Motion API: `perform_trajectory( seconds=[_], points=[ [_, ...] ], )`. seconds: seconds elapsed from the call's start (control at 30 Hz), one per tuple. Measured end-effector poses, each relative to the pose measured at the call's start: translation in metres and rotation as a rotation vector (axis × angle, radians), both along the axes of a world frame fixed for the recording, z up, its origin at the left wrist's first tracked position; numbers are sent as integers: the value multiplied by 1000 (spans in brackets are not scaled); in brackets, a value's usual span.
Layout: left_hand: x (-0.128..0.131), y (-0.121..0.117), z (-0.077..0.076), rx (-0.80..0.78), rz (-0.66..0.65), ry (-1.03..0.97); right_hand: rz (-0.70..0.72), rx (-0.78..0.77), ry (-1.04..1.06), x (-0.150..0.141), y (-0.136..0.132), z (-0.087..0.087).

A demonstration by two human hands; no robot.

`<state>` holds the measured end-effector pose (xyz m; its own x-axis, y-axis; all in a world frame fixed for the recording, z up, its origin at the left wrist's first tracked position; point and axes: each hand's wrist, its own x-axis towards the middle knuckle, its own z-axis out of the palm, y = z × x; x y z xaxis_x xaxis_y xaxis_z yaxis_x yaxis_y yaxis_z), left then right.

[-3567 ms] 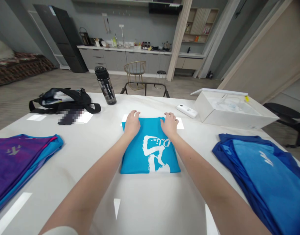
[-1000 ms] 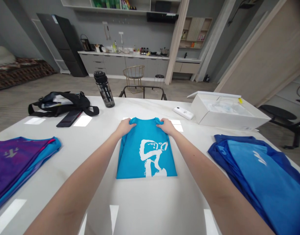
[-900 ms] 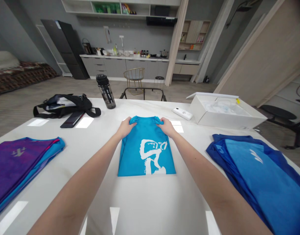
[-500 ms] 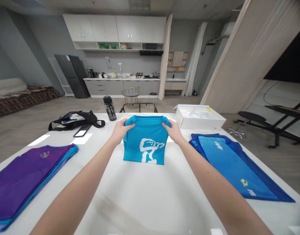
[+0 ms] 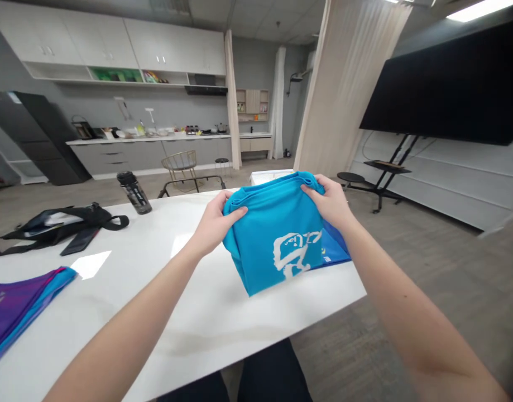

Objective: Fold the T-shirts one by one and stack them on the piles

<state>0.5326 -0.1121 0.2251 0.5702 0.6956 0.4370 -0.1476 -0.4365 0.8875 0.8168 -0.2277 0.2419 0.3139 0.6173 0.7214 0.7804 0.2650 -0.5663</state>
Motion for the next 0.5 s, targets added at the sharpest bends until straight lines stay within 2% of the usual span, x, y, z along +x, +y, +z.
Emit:
perform_trajectory(
  seconds=[0.13, 0.23, 0.33, 0.5],
  points=[
    [64, -21, -19, -126, -196, -24, -89, -99, 4, 55, -44, 0],
    [115, -16, -42, -203, -251, -23, -161, -190, 12, 100, -50, -14],
    [167, 7, -77, -277, -264, 6, -207, -307, 11, 147, -29, -44],
    [248, 67, -141, -310, -163, 104, -238, -406, -6, 219, 33, -107]
  ],
)
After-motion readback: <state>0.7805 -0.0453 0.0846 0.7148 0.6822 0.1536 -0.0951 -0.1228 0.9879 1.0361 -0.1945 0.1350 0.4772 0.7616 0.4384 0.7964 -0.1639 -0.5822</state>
